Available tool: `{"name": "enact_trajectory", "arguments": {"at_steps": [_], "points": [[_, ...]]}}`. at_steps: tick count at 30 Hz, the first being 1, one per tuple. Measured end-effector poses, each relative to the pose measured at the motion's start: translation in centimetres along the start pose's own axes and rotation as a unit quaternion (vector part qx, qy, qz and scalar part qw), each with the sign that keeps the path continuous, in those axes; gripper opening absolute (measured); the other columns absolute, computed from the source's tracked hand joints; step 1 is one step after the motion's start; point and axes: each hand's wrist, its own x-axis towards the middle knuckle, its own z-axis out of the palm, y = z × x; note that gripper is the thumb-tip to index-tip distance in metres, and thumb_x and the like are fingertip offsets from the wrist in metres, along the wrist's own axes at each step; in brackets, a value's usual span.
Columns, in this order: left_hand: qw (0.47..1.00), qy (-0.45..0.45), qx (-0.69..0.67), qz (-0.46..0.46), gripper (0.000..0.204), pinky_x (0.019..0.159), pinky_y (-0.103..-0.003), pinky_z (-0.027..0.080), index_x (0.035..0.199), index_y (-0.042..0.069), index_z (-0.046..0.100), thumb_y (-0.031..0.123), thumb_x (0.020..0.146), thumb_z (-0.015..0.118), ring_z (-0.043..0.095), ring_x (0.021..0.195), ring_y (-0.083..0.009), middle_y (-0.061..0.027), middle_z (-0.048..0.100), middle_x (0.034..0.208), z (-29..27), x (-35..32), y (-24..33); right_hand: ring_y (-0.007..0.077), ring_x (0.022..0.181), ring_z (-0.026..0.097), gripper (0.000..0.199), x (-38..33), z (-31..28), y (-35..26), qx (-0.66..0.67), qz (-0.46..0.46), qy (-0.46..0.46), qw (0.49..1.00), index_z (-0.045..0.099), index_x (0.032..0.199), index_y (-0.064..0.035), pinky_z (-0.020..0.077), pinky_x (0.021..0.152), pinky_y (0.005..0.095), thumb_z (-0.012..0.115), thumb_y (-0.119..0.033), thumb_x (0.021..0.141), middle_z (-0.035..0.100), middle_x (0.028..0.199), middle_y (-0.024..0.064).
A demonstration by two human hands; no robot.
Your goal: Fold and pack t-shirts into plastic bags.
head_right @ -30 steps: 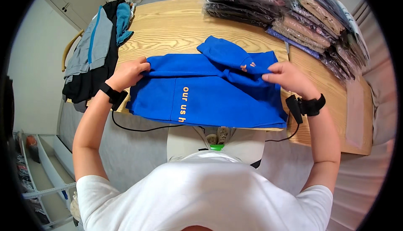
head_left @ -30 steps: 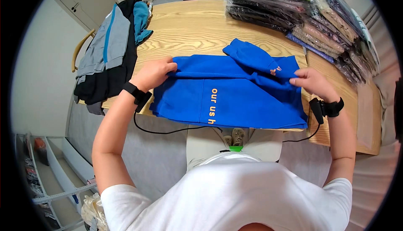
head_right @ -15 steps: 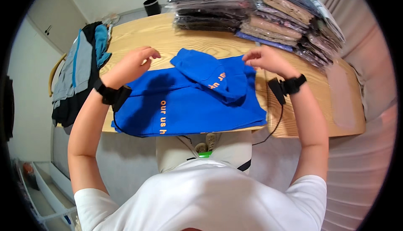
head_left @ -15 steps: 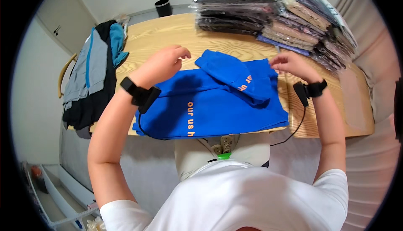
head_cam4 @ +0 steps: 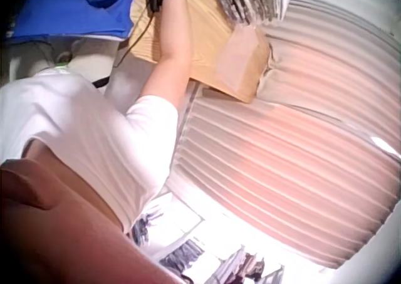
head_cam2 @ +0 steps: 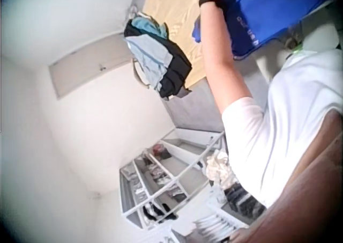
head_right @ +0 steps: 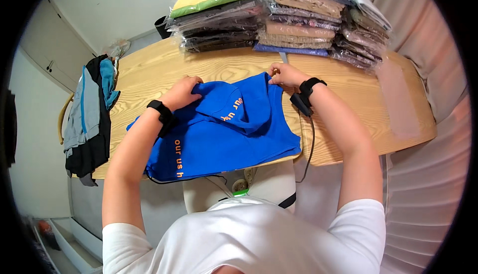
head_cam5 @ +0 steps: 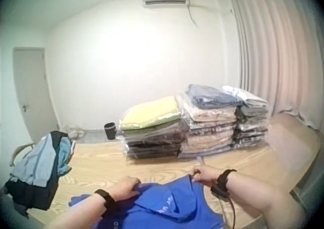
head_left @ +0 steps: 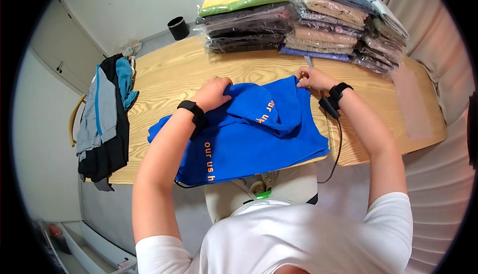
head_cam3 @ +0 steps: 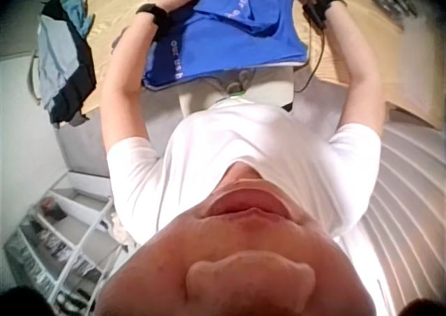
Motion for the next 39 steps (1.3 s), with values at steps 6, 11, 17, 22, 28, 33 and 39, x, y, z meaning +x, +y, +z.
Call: {"name": "enact_trajectory", "arguments": {"at_steps": [6, 11, 17, 22, 28, 33, 39], "points": [[0.986, 0.088, -0.137, -0.03, 0.028, 0.072, -0.036, 0.046, 0.098, 0.002, 0.055, 0.007, 0.073, 0.067, 0.058, 0.082, -0.0324, -0.0168, 0.059, 0.084, -8.4, -4.9, 7.3, 0.008, 0.067, 0.046, 0.017, -0.2, 0.0, -0.1, 0.001, 0.003, -0.01, 1.0, 0.055, 0.091, -0.0061, 0.0386, 0.059, 0.0252, 0.068, -0.009, 0.081, 0.049, 0.072, -0.0025], [0.981, 0.067, -0.173, -0.051, 0.049, 0.068, -0.024, 0.041, 0.115, 0.004, 0.05, -0.001, 0.07, 0.068, 0.046, 0.071, -0.0113, -0.0041, 0.051, 0.082, -11.9, -13.0, 14.8, 0.0109, 0.068, 0.05, 0.014, -0.3, -0.4, 0.2, -0.014, 0.006, -0.004, 1.0, 0.055, 0.087, -0.0052, 0.0421, 0.059, 0.0269, 0.067, -0.007, 0.079, 0.055, 0.075, 0.0014], [0.946, 0.113, -0.227, -0.2, 0.052, 0.085, -0.028, 0.039, 0.126, 0.009, 0.046, 0.0, 0.077, 0.064, 0.047, 0.1, -0.018, -0.0103, 0.049, 0.113, -4.8, -20.2, 14.6, 0.0111, 0.068, 0.051, 0.014, 0.1, -0.5, 0.6, -0.004, 0.009, -0.009, 1.0, 0.056, 0.088, -0.0057, 0.0421, 0.059, 0.0268, 0.067, -0.008, 0.08, 0.055, 0.074, 0.0012], [0.939, 0.245, 0.122, -0.209, 0.027, 0.087, -0.04, 0.039, 0.097, 0.011, 0.061, -0.001, 0.072, 0.062, 0.049, 0.103, -0.0336, -0.0148, 0.047, 0.122, 2.4, -22.7, 13.7, 0.0102, 0.07, 0.05, 0.012, 0.3, -0.4, 1.0, 0.004, 0.0, -0.014, 1.0, 0.056, 0.088, -0.0065, 0.0409, 0.062, 0.025, 0.065, -0.006, 0.08, 0.054, 0.076, 0.0001], [0.972, 0.192, 0.059, -0.125, 0.03, 0.087, -0.041, 0.037, 0.102, 0.005, 0.06, 0.011, 0.073, 0.064, 0.051, 0.099, -0.0303, -0.0121, 0.056, 0.108, 5.1, -22.9, 14.2, 0.0091, 0.067, 0.049, 0.01, -0.3, -0.1, 0.7, 0.034, 0.0, -0.001, 0.999, 0.056, 0.086, -0.0064, 0.0407, 0.059, 0.0243, 0.065, -0.007, 0.081, 0.053, 0.074, -0.0012], [0.975, 0.146, 0.114, -0.119, 0.047, 0.097, -0.043, 0.034, 0.115, 0.004, 0.054, 0.003, 0.069, 0.062, 0.05, 0.109, -0.0314, -0.0133, 0.054, 0.118, 4.7, -23.4, 15.2, 0.0087, 0.064, 0.048, 0.01, 0.4, -0.2, 1.7, 0.01, -0.021, 0.01, 1.0, 0.057, 0.084, -0.006, 0.0399, 0.056, 0.0248, 0.066, -0.008, 0.081, 0.053, 0.072, -0.002], [0.958, 0.268, 0.074, -0.064, 0.033, 0.074, -0.042, 0.047, 0.089, 0.003, 0.063, -0.006, 0.058, 0.058, 0.06, 0.087, -0.0305, -0.0104, 0.062, 0.091, 1.5, -24.9, 14.4, 0.0093, 0.063, 0.047, 0.01, 0.3, -0.2, 1.3, -0.011, -0.004, 0.019, 1.0, 0.056, 0.08, -0.0056, 0.0387, 0.055, 0.0255, 0.065, -0.008, 0.082, 0.052, 0.071, -0.0016]]}}
